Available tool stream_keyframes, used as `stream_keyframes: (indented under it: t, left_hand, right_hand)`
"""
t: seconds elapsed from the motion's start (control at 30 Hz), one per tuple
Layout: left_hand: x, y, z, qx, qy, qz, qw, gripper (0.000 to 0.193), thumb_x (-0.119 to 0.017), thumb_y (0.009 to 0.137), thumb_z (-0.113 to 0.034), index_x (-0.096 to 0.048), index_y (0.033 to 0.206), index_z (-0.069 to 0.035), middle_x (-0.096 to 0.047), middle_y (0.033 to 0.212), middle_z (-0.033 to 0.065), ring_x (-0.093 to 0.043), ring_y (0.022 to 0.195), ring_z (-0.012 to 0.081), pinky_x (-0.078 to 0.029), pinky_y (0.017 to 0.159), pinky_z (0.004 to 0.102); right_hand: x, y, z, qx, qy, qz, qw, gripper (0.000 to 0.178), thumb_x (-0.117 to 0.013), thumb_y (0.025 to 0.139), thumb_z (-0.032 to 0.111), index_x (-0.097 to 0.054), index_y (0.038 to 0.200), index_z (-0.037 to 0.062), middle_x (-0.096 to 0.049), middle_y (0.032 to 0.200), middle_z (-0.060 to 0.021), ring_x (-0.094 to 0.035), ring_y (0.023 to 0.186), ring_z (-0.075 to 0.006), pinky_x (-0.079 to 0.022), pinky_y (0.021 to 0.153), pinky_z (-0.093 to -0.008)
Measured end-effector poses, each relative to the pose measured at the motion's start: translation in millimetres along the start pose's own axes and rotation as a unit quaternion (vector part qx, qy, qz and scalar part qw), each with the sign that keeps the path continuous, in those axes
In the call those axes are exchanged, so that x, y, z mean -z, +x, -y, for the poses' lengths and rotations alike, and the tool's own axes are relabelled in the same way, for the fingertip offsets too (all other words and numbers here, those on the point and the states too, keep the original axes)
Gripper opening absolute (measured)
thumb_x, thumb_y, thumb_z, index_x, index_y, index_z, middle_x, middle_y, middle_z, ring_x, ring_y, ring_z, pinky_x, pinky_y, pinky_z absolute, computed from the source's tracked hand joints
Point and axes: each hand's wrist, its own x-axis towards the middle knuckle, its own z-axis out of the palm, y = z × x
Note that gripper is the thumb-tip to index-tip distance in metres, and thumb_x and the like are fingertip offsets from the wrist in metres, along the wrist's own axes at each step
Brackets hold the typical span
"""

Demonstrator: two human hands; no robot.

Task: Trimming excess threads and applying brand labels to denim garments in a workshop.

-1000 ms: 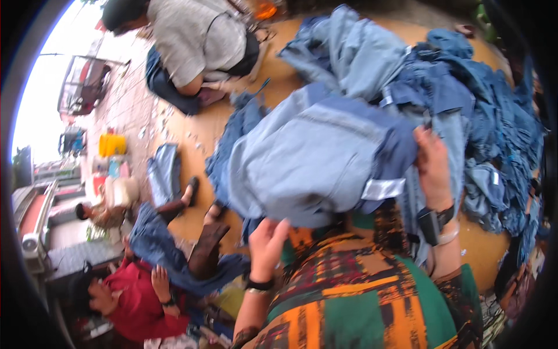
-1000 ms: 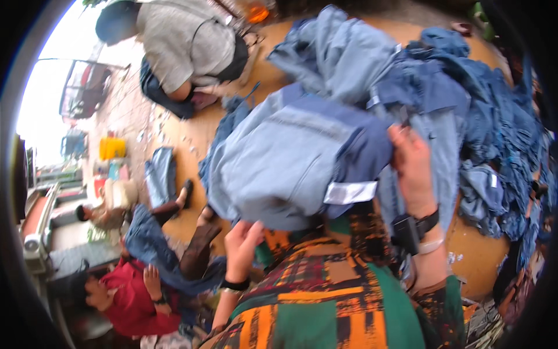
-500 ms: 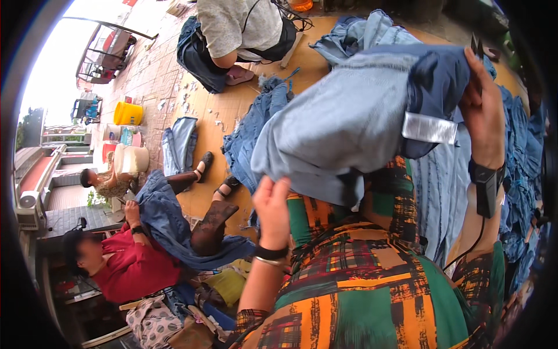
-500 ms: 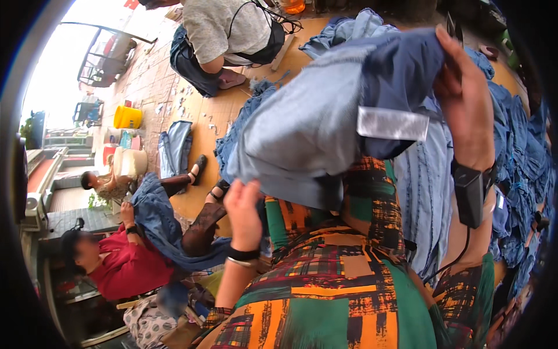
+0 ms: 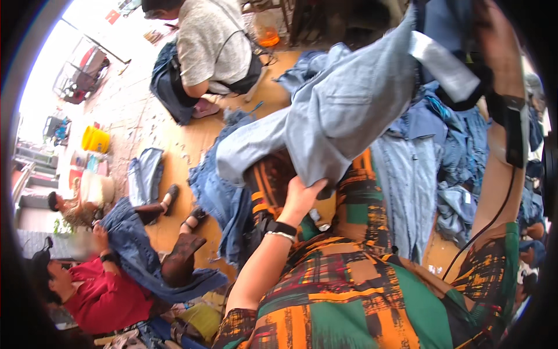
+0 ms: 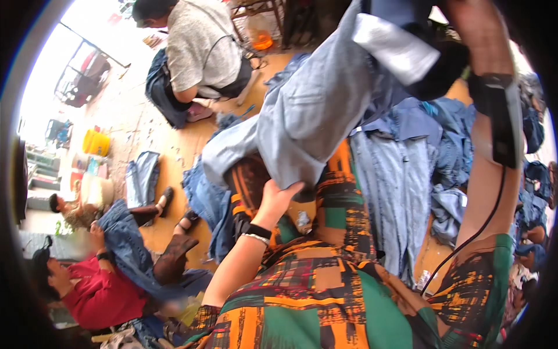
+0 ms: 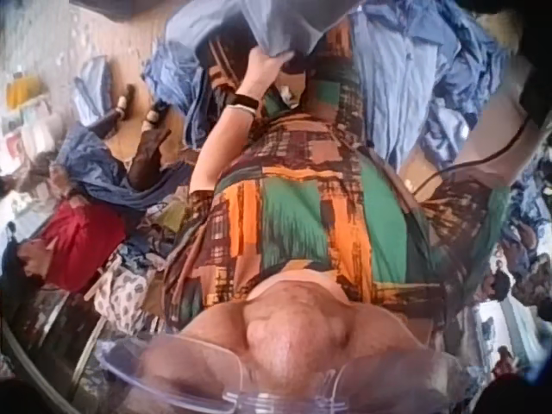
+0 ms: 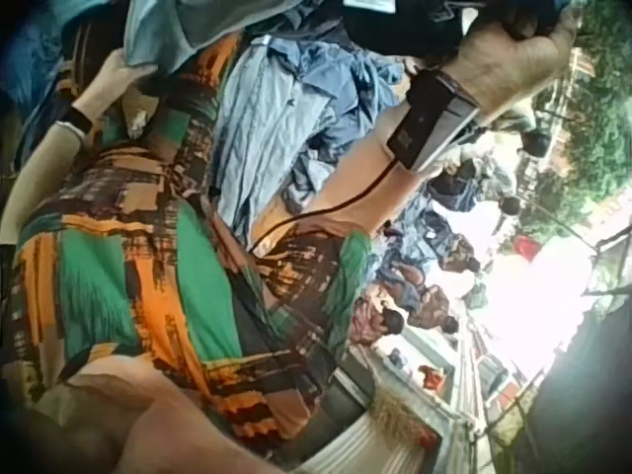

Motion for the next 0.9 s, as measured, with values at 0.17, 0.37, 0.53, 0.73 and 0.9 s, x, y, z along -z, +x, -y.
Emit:
stream_keyframes:
  t: [0.17,0.37,0.53,0.73,0.9]
  left_hand:
    - [41.4,29.6,-56.0,-0.006,-0.192,-0.044,0.98,0.019,-0.064,0.089,-0.006,-0.068,0.106,0.0,-0.068,0.095,0.0016,-0.06,0.084,0.0081,-0.046,0.074,0.0231]
    - [119.6,73.2,-182.7,-0.215,-0.101,-0.046,0.97,0.012,-0.06,0.093,-0.011,-0.067,0.099,-0.002,-0.066,0.086,-0.0004,-0.059,0.074,0.0062,-0.045,0.066,0.0199]
    - [131.9,75.0,-281.6,-0.285,-0.066,-0.07,0.954,0.015,-0.062,0.094,-0.013,-0.068,0.099,0.0,-0.069,0.09,0.0031,-0.063,0.073,0.008,-0.049,0.066,0.0204]
    - [150.6,27.3,-354.9,-0.298,0.067,-0.031,0.952,0.018,-0.062,0.094,-0.017,-0.067,0.099,0.0,-0.069,0.088,0.0026,-0.063,0.073,0.0067,-0.049,0.067,0.019]
    - [164.1,-10.5,-360.3,-0.27,0.093,-0.026,0.958,0.018,-0.06,0.096,-0.017,-0.066,0.098,-0.001,-0.068,0.087,0.0011,-0.063,0.074,0.0061,-0.048,0.068,0.0192]
  right_hand:
    - [94.8,54.9,26.1,-0.029,-0.01,-0.021,0.999,0.024,-0.063,0.093,0.019,-0.054,0.071,0.0108,-0.037,0.049,0.0049,-0.035,0.043,-0.0066,-0.029,0.049,-0.0189]
    - [168.9,76.5,47.7,0.008,-0.168,-0.077,0.983,0.011,-0.07,0.086,0.015,-0.062,0.084,0.0085,-0.06,0.075,0.0015,-0.056,0.067,-0.0074,-0.041,0.059,-0.0194]
    - [167.0,59.3,54.7,0.026,-0.08,-0.159,0.984,0.017,-0.072,0.086,0.016,-0.055,0.082,0.015,-0.053,0.062,0.0027,-0.048,0.051,-0.0095,-0.036,0.048,-0.023]
    - [136.6,36.2,82.9,0.001,-0.058,-0.182,0.982,0.026,-0.068,0.089,0.022,-0.055,0.067,0.0162,-0.045,0.052,0.0057,-0.039,0.045,-0.0071,-0.027,0.046,-0.0227]
    - [128.5,21.3,83.1,-0.008,-0.061,-0.101,0.993,0.017,-0.065,0.091,0.019,-0.06,0.076,0.0116,-0.038,0.051,0.0072,-0.036,0.045,-0.0049,-0.026,0.046,-0.0198]
